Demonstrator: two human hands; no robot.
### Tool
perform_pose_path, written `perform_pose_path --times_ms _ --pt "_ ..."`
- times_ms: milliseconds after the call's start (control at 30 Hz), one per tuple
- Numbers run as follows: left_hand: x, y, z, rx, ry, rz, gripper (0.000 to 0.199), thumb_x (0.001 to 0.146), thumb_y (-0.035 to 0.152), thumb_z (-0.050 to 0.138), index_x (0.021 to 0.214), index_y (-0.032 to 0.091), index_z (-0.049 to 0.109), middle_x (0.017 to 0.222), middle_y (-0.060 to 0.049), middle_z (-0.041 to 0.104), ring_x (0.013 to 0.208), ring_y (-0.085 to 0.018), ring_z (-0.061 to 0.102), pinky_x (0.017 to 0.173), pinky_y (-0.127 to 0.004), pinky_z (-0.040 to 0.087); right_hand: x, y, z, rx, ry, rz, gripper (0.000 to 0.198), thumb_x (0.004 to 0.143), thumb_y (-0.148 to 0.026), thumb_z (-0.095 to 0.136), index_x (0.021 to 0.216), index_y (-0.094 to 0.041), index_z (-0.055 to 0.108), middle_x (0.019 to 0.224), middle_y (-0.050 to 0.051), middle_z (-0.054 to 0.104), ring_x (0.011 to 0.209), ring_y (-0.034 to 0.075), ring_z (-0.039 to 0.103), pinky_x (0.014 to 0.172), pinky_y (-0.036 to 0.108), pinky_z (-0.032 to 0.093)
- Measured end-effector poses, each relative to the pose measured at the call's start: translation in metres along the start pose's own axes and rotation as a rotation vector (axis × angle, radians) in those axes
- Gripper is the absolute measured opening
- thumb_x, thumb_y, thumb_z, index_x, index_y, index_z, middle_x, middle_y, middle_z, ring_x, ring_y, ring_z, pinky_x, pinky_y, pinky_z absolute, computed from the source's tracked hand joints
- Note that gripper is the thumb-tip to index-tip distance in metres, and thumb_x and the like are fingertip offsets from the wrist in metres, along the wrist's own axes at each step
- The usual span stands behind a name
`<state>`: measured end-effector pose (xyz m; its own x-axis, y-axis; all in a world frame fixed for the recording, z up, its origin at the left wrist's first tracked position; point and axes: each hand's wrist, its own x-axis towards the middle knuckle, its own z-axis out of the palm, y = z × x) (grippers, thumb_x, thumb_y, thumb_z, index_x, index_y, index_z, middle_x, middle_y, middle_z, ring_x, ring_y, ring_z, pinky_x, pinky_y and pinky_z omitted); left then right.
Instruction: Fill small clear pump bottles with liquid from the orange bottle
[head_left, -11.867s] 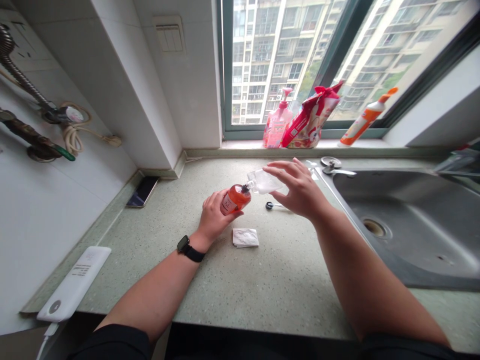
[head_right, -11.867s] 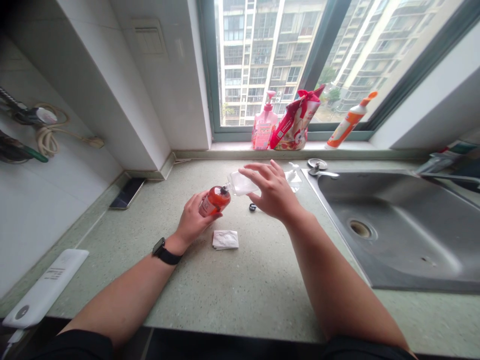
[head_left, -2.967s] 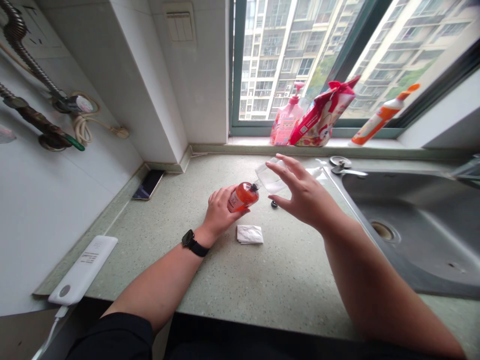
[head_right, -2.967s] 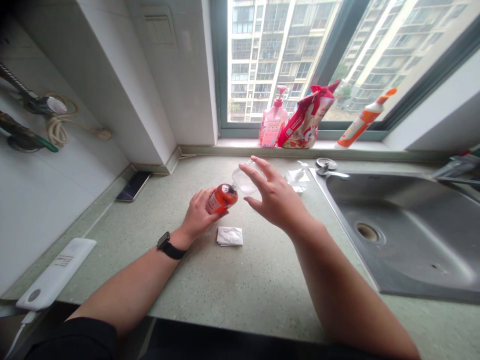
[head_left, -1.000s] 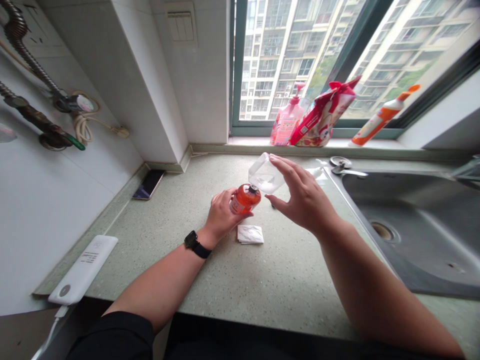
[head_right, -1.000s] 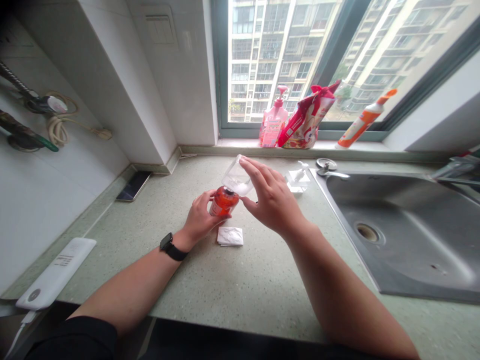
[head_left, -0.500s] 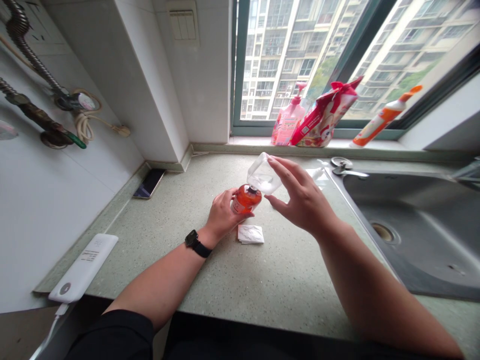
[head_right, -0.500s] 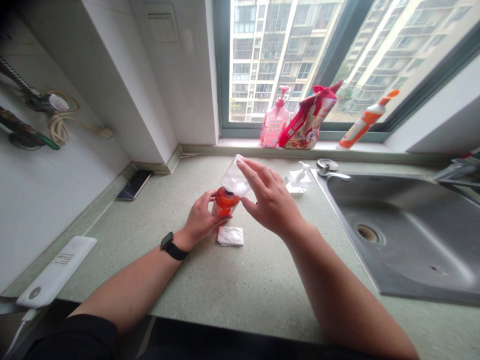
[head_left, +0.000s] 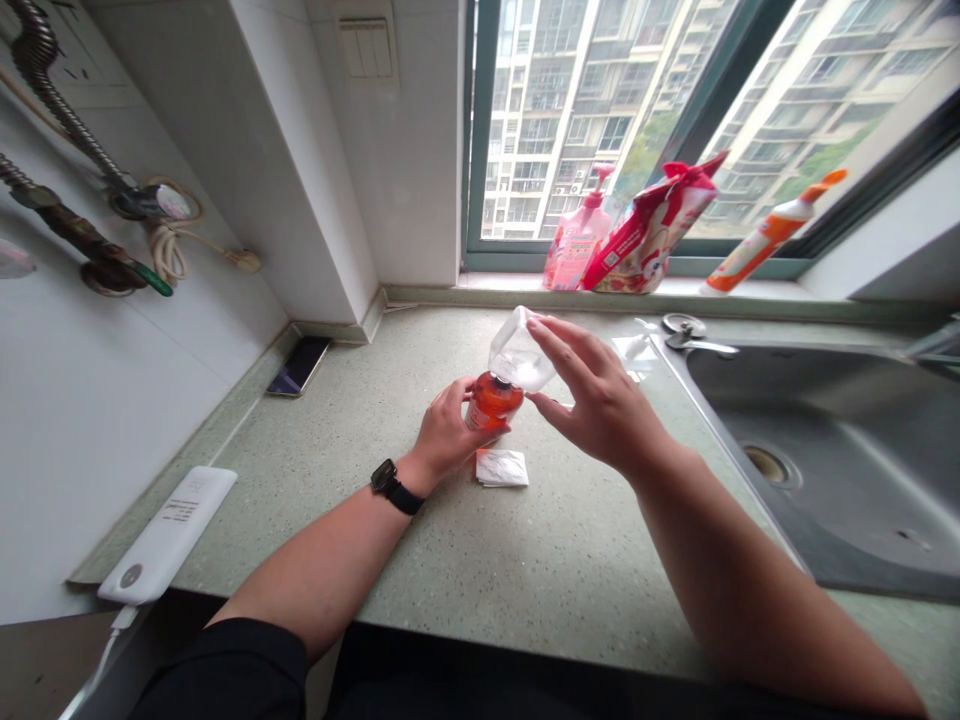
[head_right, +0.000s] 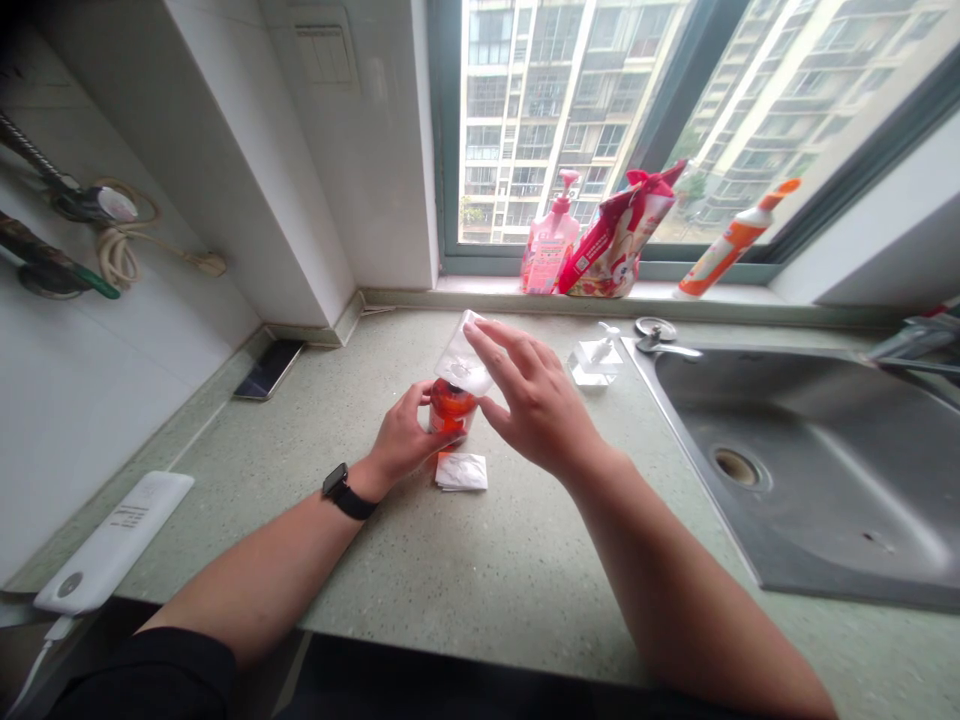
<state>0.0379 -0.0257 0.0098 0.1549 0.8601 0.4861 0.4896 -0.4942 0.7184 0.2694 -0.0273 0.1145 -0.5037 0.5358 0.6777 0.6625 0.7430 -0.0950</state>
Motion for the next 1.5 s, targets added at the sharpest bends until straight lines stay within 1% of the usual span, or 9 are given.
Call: perform_pose_path --times_ms 200,367,567,700,867,1033,1367,1500 --pt "-0.001 0.0 0.002 -0.018 -0.005 -0.009 0.072 0.08 0.053 0.096 0.134 0.023 0.059 0.128 -0.012 0.077 0.113 -0.03 0.078 0.095 -0.047 0.066 0.001 -0.002 0.0 0.006 0.003 -0.021 0.102 0.095 -0.013 0.067 0.177 -0.042 0.014 0.164 0.012 0.054 0.148 0.039 0.057 0.12 0.065 0.052" --pt "-0.001 0.002 0.001 -0.069 -0.016 -0.033 0.066 0.081 0.047 0.096 0.132 0.024 0.06 0.129 -0.011 0.077 0.115 -0.029 0.078 0.097 -0.047 0.066 0.001 -0.004 -0.001 0.009 0.0 -0.029 0.101 0.096 -0.013 0.066 0.177 -0.042 0.013 0.165 0.012 0.054 0.149 0.039 0.057 0.119 0.065 0.052" --pt "-0.001 0.002 0.002 -0.109 -0.037 -0.055 0.063 0.081 0.048 0.096 0.127 0.024 0.061 0.128 -0.012 0.077 0.116 -0.031 0.078 0.098 -0.049 0.065 0.002 -0.008 -0.001 0.009 0.001 -0.039 0.102 0.098 -0.013 0.065 0.177 -0.044 0.01 0.166 0.01 0.054 0.15 0.038 0.056 0.121 0.065 0.051" --pt "-0.001 0.0 0.003 -0.104 -0.031 -0.064 0.063 0.079 0.048 0.097 0.126 0.024 0.061 0.124 -0.011 0.078 0.113 -0.03 0.078 0.096 -0.048 0.066 0.002 -0.009 0.0 0.011 0.001 -0.044 0.102 0.097 -0.011 0.064 0.177 -0.045 0.01 0.166 0.009 0.054 0.151 0.037 0.055 0.122 0.063 0.05" --pt "-0.001 0.001 0.003 -0.108 -0.034 -0.069 0.066 0.077 0.05 0.098 0.125 0.024 0.061 0.125 -0.01 0.078 0.113 -0.03 0.078 0.095 -0.048 0.066 0.002 -0.01 -0.001 0.005 0.002 -0.068 0.101 0.097 -0.009 0.064 0.177 -0.043 0.013 0.165 0.01 0.055 0.152 0.037 0.054 0.123 0.062 0.049" --pt "-0.001 0.003 0.002 -0.108 -0.024 -0.062 0.066 0.076 0.049 0.099 0.124 0.025 0.061 0.123 -0.009 0.078 0.11 -0.03 0.079 0.094 -0.047 0.066 0.002 -0.012 -0.002 0.018 -0.007 -0.055 0.102 0.097 -0.009 0.063 0.177 -0.045 0.011 0.168 0.008 0.054 0.153 0.037 0.053 0.124 0.063 0.049" --pt "-0.001 0.005 0.001 -0.119 -0.018 -0.066 0.067 0.075 0.05 0.1 0.123 0.024 0.062 0.121 -0.008 0.079 0.108 -0.03 0.079 0.092 -0.046 0.066 0.002 -0.014 -0.003 0.011 0.015 -0.086 0.097 0.097 -0.007 0.061 0.177 -0.04 0.018 0.166 0.01 0.055 0.153 0.036 0.053 0.124 0.063 0.048" --pt "-0.001 0.007 0.0 -0.117 -0.015 -0.078 0.065 0.075 0.046 0.101 0.122 0.024 0.063 0.12 -0.008 0.079 0.109 -0.029 0.079 0.093 -0.044 0.065 0.002 -0.013 -0.001 0.012 0.038 -0.111 0.096 0.096 -0.006 0.062 0.177 -0.037 0.022 0.163 0.013 0.057 0.152 0.036 0.053 0.123 0.062 0.048"
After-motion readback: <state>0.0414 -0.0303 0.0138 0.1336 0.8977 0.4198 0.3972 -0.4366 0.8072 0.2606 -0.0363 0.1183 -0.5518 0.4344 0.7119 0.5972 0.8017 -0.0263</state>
